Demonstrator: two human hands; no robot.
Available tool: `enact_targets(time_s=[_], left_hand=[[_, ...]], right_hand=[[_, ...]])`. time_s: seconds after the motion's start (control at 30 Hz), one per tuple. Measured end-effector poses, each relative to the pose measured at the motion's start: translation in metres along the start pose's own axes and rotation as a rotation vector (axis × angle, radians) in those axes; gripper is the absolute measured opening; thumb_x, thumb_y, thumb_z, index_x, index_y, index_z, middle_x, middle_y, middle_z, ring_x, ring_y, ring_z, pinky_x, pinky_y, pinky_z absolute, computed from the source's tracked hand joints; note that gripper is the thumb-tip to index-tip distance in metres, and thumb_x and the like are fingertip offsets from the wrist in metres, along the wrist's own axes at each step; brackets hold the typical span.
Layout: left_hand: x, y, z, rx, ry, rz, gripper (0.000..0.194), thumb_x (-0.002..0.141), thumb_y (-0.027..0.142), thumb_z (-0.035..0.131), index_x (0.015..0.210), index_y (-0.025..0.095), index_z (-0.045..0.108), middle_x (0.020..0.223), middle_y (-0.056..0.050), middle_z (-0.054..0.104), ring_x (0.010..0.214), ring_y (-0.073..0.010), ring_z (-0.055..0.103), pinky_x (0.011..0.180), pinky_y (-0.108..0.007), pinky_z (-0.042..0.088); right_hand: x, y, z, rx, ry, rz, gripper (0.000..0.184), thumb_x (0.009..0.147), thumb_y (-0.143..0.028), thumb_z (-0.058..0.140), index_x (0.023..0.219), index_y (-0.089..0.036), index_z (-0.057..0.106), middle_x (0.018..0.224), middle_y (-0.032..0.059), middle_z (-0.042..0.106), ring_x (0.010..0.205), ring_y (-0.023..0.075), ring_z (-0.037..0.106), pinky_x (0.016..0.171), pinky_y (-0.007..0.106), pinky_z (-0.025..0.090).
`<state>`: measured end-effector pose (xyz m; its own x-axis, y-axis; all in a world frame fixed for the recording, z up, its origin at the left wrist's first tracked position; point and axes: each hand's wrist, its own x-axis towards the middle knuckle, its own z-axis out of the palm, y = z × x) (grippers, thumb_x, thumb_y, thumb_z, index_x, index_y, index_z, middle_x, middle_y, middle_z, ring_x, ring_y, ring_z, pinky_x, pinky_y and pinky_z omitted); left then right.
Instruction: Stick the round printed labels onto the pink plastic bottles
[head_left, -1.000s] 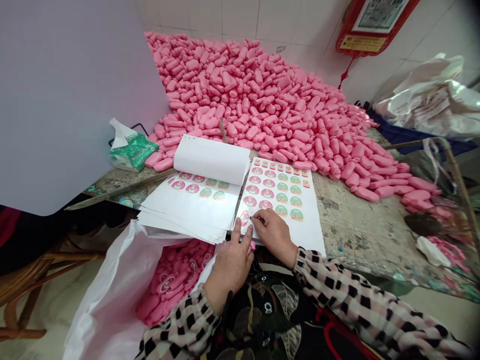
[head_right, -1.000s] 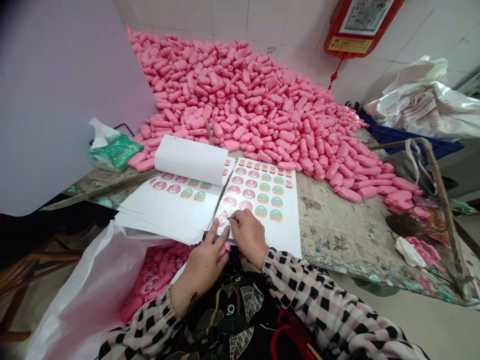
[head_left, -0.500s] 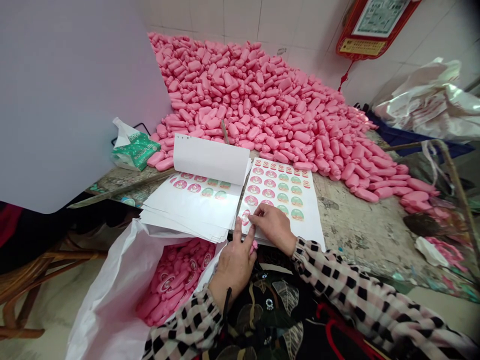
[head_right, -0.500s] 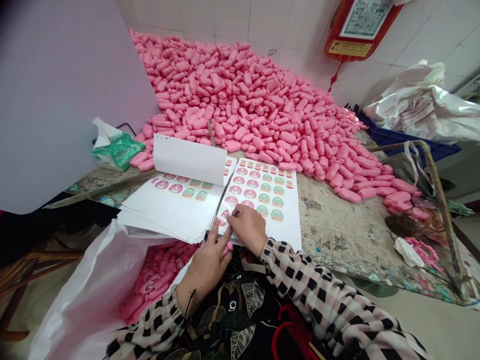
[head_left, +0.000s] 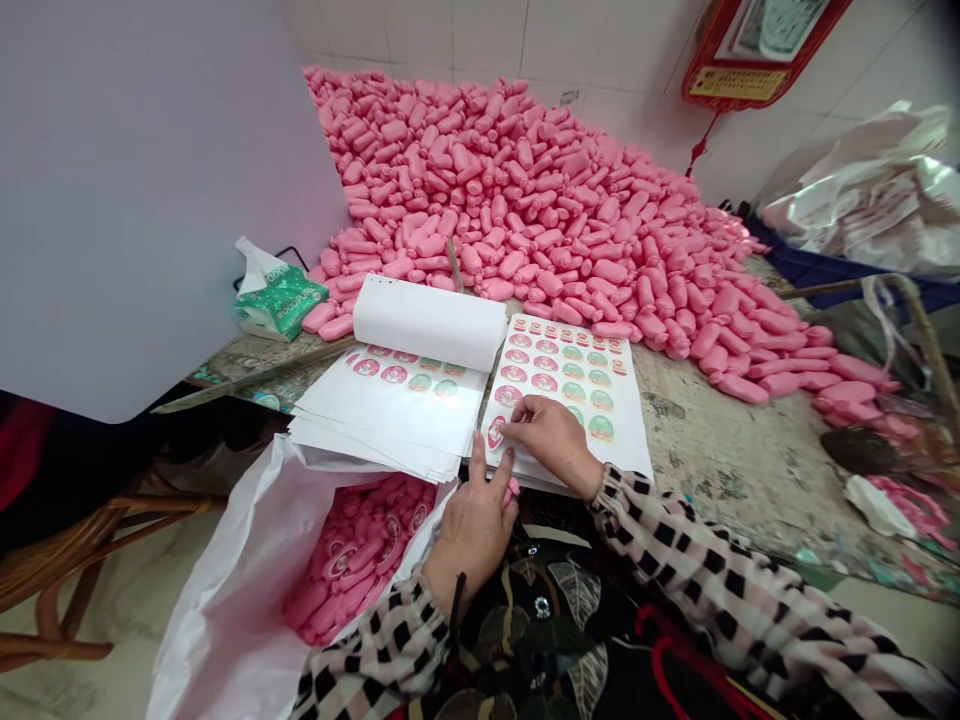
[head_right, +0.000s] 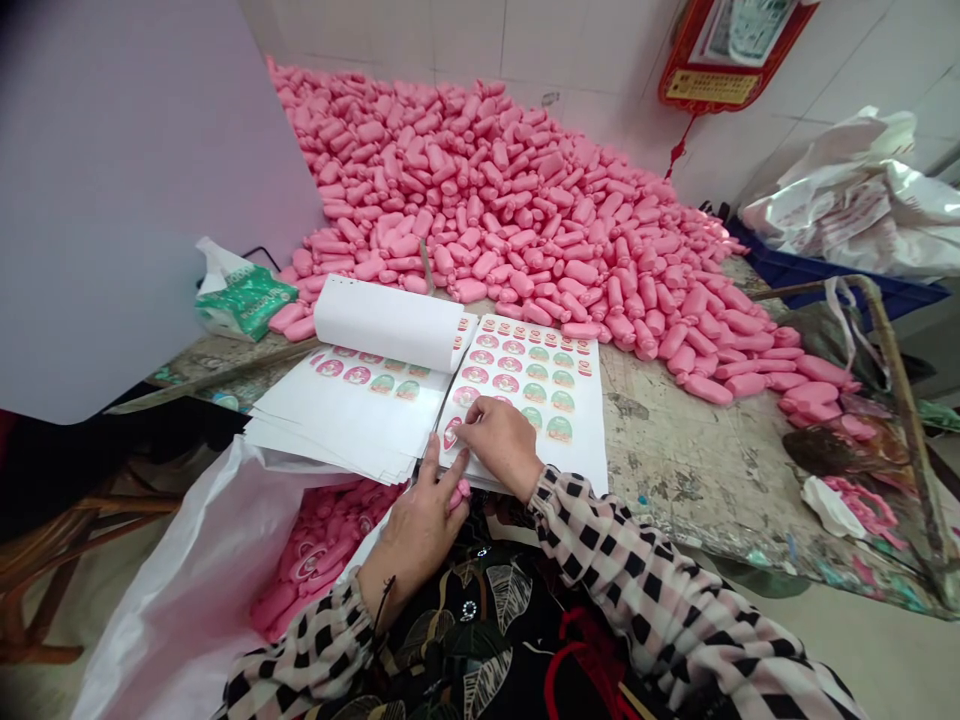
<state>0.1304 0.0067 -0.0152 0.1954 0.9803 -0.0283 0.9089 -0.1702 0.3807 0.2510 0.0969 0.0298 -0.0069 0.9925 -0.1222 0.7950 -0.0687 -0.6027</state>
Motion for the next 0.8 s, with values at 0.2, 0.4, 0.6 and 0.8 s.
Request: enact_targets(time_s=[0.2, 0.4, 0.6, 0.8], left_hand=[[-0.001, 0.000, 0.000, -0.058, 0.004, -0.022, 0.053, 0.087, 0.026, 0.043, 0.139, 0.028, 0.033, 0.151, -0.020, 0.002, 0.094, -0.0275, 0.063, 0.078, -0.039, 0.049], [-0.001, -0.001, 0.002, -0.124, 0.012, -0.052, 0.053, 0.086, 0.028, 0.046, 0.138, 0.030, 0.035, 0.150, -0.021, -0.011, 0.102, -0.0322, 0.060, 0.081, -0.042, 0.048], [-0.001, -0.003, 0.005, -0.151, -0.003, -0.095, 0.054, 0.085, 0.028, 0.049, 0.137, 0.034, 0.036, 0.150, -0.016, -0.016, 0.100, -0.0316, 0.061, 0.082, -0.044, 0.049], [-0.001, -0.003, 0.003, -0.190, -0.015, -0.133, 0.054, 0.084, 0.028, 0.050, 0.136, 0.038, 0.037, 0.150, -0.014, -0.017, 0.099, -0.0320, 0.061, 0.082, -0.045, 0.048]], right_hand=[[0.010, 0.011, 0.000, 0.162, -0.075, -0.040, 0.019, 0.062, -0.038, 0.068, 0.068, -0.022, 0.062, 0.063, -0.0021, 0.060, 0.056, 0.0117, 0.049, 0.053, 0.024, 0.030], [0.021, 0.025, 0.005, 0.339, -0.130, -0.042, 0.024, 0.055, -0.037, 0.073, 0.065, -0.019, 0.059, 0.063, -0.0014, 0.059, 0.058, 0.0119, 0.049, 0.055, 0.024, 0.034], [0.022, 0.029, 0.004, 0.514, -0.183, -0.017, 0.028, 0.052, -0.036, 0.075, 0.064, -0.018, 0.057, 0.061, -0.0038, 0.056, 0.056, 0.0102, 0.046, 0.054, 0.024, 0.035], [0.023, 0.023, -0.001, 0.623, -0.259, 0.061, 0.028, 0.050, -0.031, 0.077, 0.061, -0.017, 0.056, 0.057, -0.0045, 0.052, 0.054, 0.0088, 0.043, 0.053, 0.024, 0.034]])
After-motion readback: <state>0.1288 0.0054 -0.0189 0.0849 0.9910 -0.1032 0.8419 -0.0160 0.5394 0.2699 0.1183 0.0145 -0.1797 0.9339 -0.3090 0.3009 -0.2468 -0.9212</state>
